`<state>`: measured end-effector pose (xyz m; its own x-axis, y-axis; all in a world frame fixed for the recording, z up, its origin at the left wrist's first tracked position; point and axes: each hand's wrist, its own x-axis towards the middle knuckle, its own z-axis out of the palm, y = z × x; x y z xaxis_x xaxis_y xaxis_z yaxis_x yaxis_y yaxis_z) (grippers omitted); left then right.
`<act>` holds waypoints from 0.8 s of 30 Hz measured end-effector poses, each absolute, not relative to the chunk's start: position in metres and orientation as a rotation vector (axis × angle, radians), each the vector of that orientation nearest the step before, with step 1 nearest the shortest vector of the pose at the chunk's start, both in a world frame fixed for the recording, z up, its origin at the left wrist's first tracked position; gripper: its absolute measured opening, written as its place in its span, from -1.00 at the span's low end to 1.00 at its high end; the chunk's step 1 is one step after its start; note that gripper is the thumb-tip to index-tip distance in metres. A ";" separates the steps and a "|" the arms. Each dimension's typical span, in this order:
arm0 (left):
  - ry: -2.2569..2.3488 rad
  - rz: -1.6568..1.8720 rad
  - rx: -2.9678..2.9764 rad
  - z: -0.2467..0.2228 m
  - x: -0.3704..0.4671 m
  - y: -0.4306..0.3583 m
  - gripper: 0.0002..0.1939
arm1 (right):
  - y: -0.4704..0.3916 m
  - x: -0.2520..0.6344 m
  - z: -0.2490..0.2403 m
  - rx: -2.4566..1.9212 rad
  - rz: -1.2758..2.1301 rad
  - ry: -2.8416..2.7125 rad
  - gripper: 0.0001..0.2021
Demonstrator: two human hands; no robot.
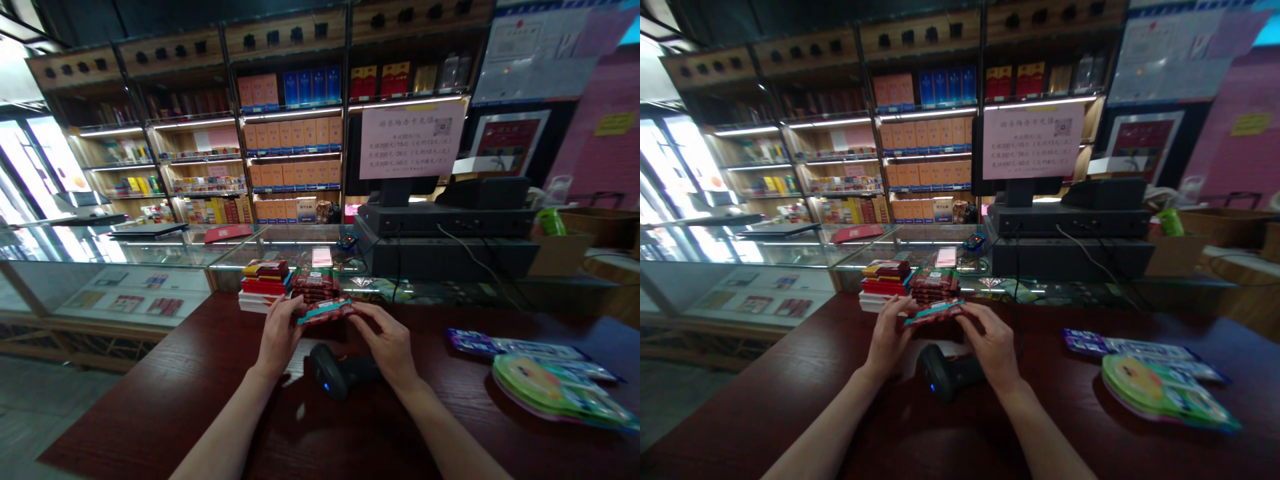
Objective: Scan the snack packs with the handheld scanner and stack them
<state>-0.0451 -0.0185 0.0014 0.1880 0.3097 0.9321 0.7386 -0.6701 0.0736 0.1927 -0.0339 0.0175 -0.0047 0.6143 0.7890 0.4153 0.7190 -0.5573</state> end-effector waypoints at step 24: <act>-1.203 -0.977 -2.265 -0.001 -0.034 -0.018 -0.04 | -0.024 0.194 0.021 -1.247 0.544 -1.498 -0.59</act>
